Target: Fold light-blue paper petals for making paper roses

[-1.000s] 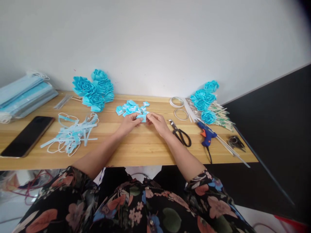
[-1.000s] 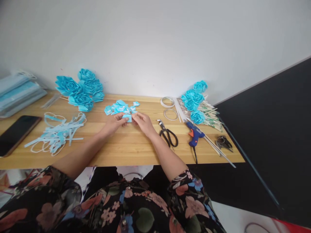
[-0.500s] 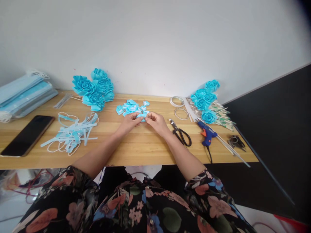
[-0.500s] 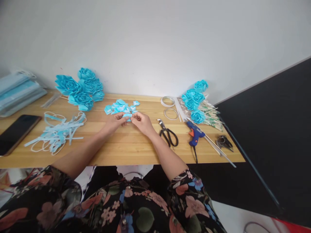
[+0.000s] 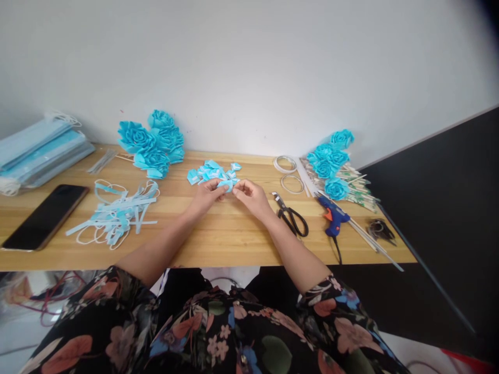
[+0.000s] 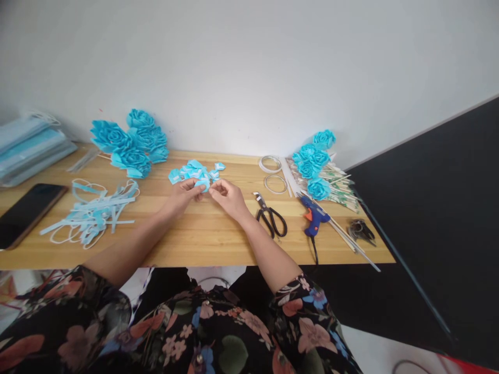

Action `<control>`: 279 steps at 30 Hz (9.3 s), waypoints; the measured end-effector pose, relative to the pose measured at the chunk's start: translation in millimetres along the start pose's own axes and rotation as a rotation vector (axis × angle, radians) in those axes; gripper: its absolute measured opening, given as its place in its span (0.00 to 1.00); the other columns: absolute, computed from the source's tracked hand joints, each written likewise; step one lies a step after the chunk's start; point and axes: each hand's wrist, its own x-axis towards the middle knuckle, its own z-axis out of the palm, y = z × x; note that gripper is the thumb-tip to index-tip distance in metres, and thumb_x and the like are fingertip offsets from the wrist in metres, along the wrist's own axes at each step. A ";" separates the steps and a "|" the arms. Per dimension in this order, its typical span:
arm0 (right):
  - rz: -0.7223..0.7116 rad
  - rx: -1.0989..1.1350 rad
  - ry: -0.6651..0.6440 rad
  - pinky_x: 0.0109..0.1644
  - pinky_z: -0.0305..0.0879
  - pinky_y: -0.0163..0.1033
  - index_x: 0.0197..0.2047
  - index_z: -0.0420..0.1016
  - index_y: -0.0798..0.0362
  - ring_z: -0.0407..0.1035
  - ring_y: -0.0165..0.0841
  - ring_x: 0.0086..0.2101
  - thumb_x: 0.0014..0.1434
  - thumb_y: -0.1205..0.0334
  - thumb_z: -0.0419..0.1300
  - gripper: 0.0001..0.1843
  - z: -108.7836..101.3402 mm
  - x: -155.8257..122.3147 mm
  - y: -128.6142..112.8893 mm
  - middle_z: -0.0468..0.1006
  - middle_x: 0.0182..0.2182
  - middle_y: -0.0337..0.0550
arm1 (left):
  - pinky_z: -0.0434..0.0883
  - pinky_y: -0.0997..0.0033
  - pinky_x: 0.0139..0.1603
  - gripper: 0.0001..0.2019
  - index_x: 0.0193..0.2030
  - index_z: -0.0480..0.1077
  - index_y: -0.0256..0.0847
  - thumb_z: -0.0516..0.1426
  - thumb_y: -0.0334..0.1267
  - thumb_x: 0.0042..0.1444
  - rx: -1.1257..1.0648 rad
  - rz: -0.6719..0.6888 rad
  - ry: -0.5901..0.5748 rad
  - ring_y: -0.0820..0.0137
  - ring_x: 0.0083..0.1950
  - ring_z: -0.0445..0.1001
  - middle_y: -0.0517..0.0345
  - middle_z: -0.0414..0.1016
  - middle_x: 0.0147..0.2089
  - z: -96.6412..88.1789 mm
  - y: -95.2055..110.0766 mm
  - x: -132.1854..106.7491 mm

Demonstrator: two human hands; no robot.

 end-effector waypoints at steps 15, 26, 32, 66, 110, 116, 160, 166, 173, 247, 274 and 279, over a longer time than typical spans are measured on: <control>-0.001 -0.021 0.015 0.35 0.61 0.34 0.29 0.69 0.53 0.65 0.28 0.28 0.54 0.55 0.60 0.10 2.5 0.3 1.8 0.72 0.27 0.36 | 0.60 0.75 0.27 0.15 0.27 0.70 0.38 0.62 0.48 0.48 0.066 -0.023 -0.018 0.77 0.23 0.63 0.65 0.66 0.20 0.6 -0.4 0.1; 0.009 -0.020 0.033 0.35 0.60 0.35 0.28 0.67 0.52 0.63 0.28 0.27 0.53 0.54 0.60 0.11 2.1 -1.2 -3.3 0.70 0.25 0.36 | 0.61 0.75 0.27 0.15 0.26 0.69 0.38 0.62 0.49 0.47 0.070 -0.041 -0.005 0.77 0.23 0.62 0.64 0.65 0.19 3.2 4.6 -1.3; 0.041 0.008 0.009 0.34 0.58 0.34 0.28 0.68 0.53 0.61 0.27 0.27 0.53 0.53 0.60 0.11 1.3 -1.0 -2.8 0.69 0.25 0.35 | 0.61 0.75 0.28 0.15 0.27 0.69 0.38 0.62 0.49 0.48 0.078 -0.037 -0.017 0.76 0.23 0.63 0.65 0.65 0.20 2.7 4.4 -2.0; -0.071 -0.458 0.242 0.43 0.66 0.40 0.43 0.77 0.52 0.73 0.34 0.36 0.60 0.57 0.56 0.12 -97.8 -14.5 -26.1 0.79 0.36 0.42 | 0.63 0.75 0.28 0.12 0.25 0.68 0.39 0.60 0.45 0.48 0.202 -0.039 -0.017 0.75 0.23 0.64 0.63 0.67 0.20 0.4 5.4 -1.2; 0.170 -1.121 0.262 0.39 0.57 0.38 0.41 0.73 0.54 0.71 0.37 0.36 0.66 0.64 0.50 0.10 -87.4 -34.1 27.7 0.79 0.34 0.47 | 0.63 0.73 0.28 0.13 0.25 0.68 0.38 0.60 0.47 0.46 0.150 -0.067 -0.005 0.75 0.23 0.64 0.62 0.68 0.21 0.9 10.0 -2.4; 0.213 -1.007 0.311 0.37 0.57 0.38 0.42 0.72 0.54 0.71 0.36 0.32 0.67 0.62 0.49 0.11 -90.6 -34.0 30.7 0.80 0.31 0.44 | 0.63 0.73 0.29 0.15 0.27 0.69 0.38 0.61 0.49 0.46 0.150 -0.083 -0.021 0.75 0.24 0.64 0.63 0.68 0.21 1.7 7.8 -2.1; -0.916 -0.919 0.207 0.45 0.70 0.41 0.43 0.77 0.50 0.74 0.33 0.41 0.65 0.67 0.55 0.09 -19.6 -15.1 -4.9 0.82 0.37 0.44 | 0.64 0.75 0.27 0.13 0.25 0.66 0.37 0.62 0.46 0.46 -0.006 -0.126 -0.216 0.77 0.23 0.64 0.63 0.66 0.22 10.7 22.6 -12.0; -0.915 -0.860 0.179 0.46 0.72 0.42 0.44 0.77 0.50 0.74 0.34 0.42 0.64 0.67 0.56 0.09 -20.9 -16.1 -2.2 0.82 0.38 0.45 | 0.64 0.75 0.27 0.13 0.25 0.67 0.38 0.62 0.46 0.46 -0.010 -0.129 -0.208 0.77 0.23 0.64 0.63 0.66 0.22 10.1 23.4 -12.1; -0.868 -0.906 0.151 0.46 0.73 0.43 0.42 0.79 0.49 0.74 0.34 0.43 0.64 0.66 0.56 0.10 -21.4 -17.3 -3.1 0.83 0.39 0.44 | 0.63 0.75 0.27 0.13 0.26 0.67 0.37 0.61 0.46 0.46 -0.012 -0.131 -0.191 0.77 0.24 0.64 0.64 0.66 0.22 10.4 22.8 -12.1; -0.151 -0.144 0.131 0.52 0.65 0.40 0.51 0.75 0.53 0.73 0.31 0.37 0.56 0.60 0.61 0.20 -16.9 -14.9 -1.8 0.78 0.33 0.39 | 0.62 0.74 0.30 0.17 0.31 0.70 0.38 0.61 0.52 0.48 0.142 -0.047 -0.188 0.76 0.26 0.64 0.62 0.69 0.27 7.9 6.7 -5.6; 0.096 -1.102 0.048 0.45 0.64 0.39 0.44 0.77 0.53 0.74 0.39 0.42 0.61 0.65 0.55 0.11 -101.5 -38.2 -8.4 0.81 0.42 0.49 | 0.61 0.74 0.27 0.16 0.26 0.69 0.38 0.62 0.50 0.45 0.100 -0.101 -0.101 0.76 0.24 0.64 0.61 0.70 0.24 1.9 -0.7 -1.2; 0.152 -1.226 0.078 0.41 0.60 0.37 0.42 0.76 0.54 0.72 0.37 0.39 0.61 0.63 0.56 0.09 -93.7 -54.7 3.2 0.80 0.40 0.49 | 0.61 0.74 0.27 0.16 0.25 0.68 0.38 0.63 0.50 0.44 0.091 -0.092 -0.105 0.76 0.24 0.64 0.61 0.69 0.23 3.3 1.3 -2.0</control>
